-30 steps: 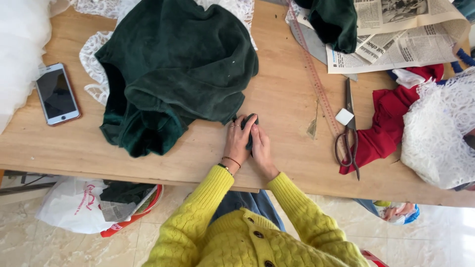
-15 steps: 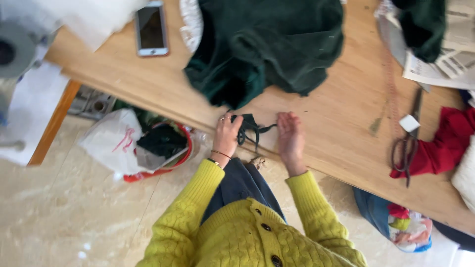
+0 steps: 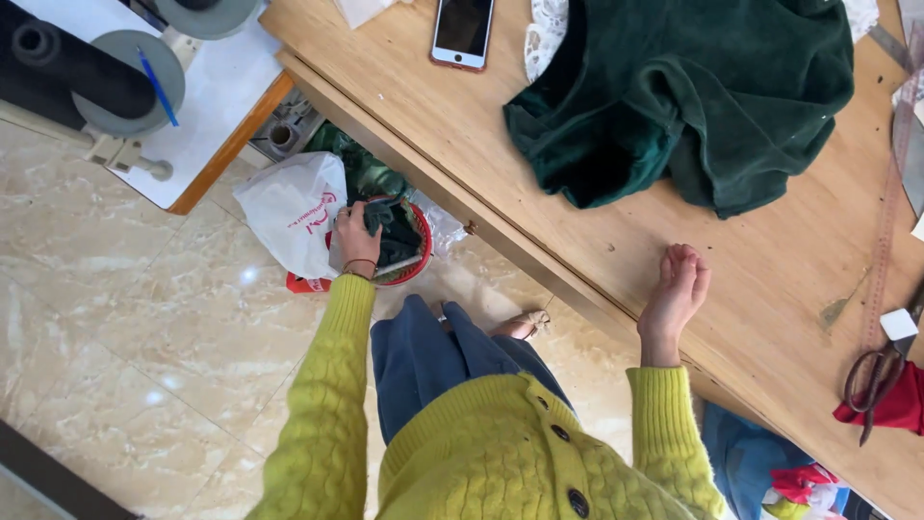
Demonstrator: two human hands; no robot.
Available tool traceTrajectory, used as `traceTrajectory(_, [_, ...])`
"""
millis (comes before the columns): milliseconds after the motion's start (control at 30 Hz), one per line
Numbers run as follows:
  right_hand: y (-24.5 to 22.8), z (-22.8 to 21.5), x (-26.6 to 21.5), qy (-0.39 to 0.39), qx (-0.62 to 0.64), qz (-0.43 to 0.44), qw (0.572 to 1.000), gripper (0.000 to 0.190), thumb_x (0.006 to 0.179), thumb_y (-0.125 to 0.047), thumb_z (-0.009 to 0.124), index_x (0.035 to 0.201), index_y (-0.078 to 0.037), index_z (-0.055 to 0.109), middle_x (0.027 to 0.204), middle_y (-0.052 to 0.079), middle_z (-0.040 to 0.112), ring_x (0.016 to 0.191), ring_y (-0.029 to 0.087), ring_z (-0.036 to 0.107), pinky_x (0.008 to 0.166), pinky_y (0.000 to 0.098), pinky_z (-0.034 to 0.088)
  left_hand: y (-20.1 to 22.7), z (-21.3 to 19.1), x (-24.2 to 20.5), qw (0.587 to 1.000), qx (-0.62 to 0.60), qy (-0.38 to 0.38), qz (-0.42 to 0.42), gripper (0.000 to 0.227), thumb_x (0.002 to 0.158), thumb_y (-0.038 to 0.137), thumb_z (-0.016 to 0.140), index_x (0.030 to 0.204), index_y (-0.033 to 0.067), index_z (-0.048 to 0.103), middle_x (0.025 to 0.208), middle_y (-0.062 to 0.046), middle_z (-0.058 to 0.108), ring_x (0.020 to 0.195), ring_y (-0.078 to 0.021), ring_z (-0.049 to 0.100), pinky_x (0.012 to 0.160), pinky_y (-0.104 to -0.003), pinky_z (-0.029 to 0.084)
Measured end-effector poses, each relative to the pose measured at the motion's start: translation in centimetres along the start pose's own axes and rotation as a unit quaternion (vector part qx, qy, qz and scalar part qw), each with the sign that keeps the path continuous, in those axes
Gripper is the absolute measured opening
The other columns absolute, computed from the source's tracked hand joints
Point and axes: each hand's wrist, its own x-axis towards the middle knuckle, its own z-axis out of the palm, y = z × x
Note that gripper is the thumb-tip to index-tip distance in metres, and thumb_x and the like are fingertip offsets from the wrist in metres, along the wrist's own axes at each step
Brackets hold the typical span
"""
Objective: The person cuts a dark green velvet garment using shears, removing excess fabric and trimming the edges. They then measure the garment with a tape measure and a ruler, marking it with chalk before making additional cuts.
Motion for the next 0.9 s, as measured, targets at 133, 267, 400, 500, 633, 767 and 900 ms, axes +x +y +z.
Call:
traceTrajectory(133, [-0.5, 1.1, -0.8, -0.003, -0.096, -0.035, 0.995, 0.018, 0.112, -0.021, 0.051, 0.125, -0.010, 0.056, 0.119, 0.005, 0.058, 0.117, 0.018, 0.057, 0.107, 0.0332, 0.048, 0.5, -0.8, 0.9, 0.966, 0.105, -0.131, -0.196, 0.095, 0.069, 0.034, 0.089, 0.147, 0.0245, 0.036, 0.148, -0.018, 0.034, 0.132, -0.0430, 0.046, 0.103, -0.064, 0.045])
traceTrajectory(267, [-1.0, 0.8, 0.0, -0.029, -0.213, -0.090, 0.972, 0.026, 0.106, -0.008, 0.057, 0.132, -0.007, 0.053, 0.126, 0.016, 0.054, 0.126, 0.030, 0.053, 0.107, 0.0451, 0.044, 0.7, 0.9, 0.0, 0.942, 0.060, -0.207, -0.257, 0.121, 0.070, 0.039, 0.093, 0.164, 0.0194, 0.020, 0.170, -0.025, 0.003, 0.154, -0.0507, 0.012, 0.113, -0.081, 0.021])
traceTrajectory(400, [-3.0, 2.3, 1.8, -0.017, -0.270, -0.149, 0.951, 0.042, 0.101, -0.005, 0.066, 0.139, -0.006, 0.047, 0.133, 0.016, 0.049, 0.127, 0.031, 0.049, 0.107, 0.0427, 0.045, 6.9, 2.9, 1.1, 0.991, -0.079, -0.013, -0.110, 0.064, 0.089, 0.027, 0.083, 0.142, 0.0061, 0.054, 0.149, -0.030, 0.041, 0.138, -0.0518, 0.042, 0.109, -0.071, 0.035])
traceTrajectory(500, [-6.0, 4.1, 4.0, -0.013, -0.365, -0.239, 0.900, 0.060, 0.094, -0.001, 0.077, 0.143, -0.007, 0.044, 0.133, 0.016, 0.042, 0.127, 0.038, 0.045, 0.107, 0.0493, 0.047, 16.8, -0.4, 2.0, 0.971, -0.153, 0.152, 0.104, 0.030, 0.091, 0.027, 0.078, 0.112, 0.0136, 0.062, 0.118, -0.008, 0.059, 0.115, -0.0316, 0.056, 0.104, -0.046, 0.039])
traceTrajectory(633, [-7.4, 4.6, 8.7, 0.012, -0.545, -0.306, 0.781, 0.064, 0.082, -0.009, 0.086, 0.136, -0.017, 0.053, 0.135, 0.011, 0.038, 0.126, 0.035, 0.038, 0.108, 0.0506, 0.031, 30.1, -4.7, 3.2, 0.959, -0.167, 0.100, 0.204, 0.037, 0.091, 0.038, 0.077, 0.121, 0.0212, 0.062, 0.127, -0.003, 0.057, 0.121, -0.0281, 0.051, 0.105, -0.045, 0.034])
traceTrajectory(767, [-8.1, 1.3, 14.7, 0.037, -0.426, -0.317, 0.847, 0.032, 0.090, 0.012, 0.063, 0.108, -0.013, 0.072, 0.100, 0.008, 0.072, 0.096, 0.033, 0.071, 0.083, 0.0428, 0.050, 37.1, -1.1, 4.7, 0.969, -0.137, -0.160, 0.132, 0.093, 0.092, 0.068, 0.065, 0.156, 0.0084, 0.033, 0.154, -0.025, 0.044, 0.143, -0.0407, 0.038, 0.114, -0.058, 0.022])
traceTrajectory(900, [-14.6, -5.0, 20.8, 0.087, -0.364, -0.405, 0.834, 0.037, 0.087, 0.017, 0.059, 0.110, -0.011, 0.071, 0.095, 0.011, 0.070, 0.086, 0.030, 0.070, 0.072, 0.0355, 0.050, 39.6, 3.1, 6.9, 0.974, -0.024, -0.176, 0.143, 0.099, 0.090, 0.076, 0.060, 0.156, 0.0069, 0.034, 0.135, -0.026, 0.061, 0.133, -0.0400, 0.051, 0.107, -0.060, 0.023])
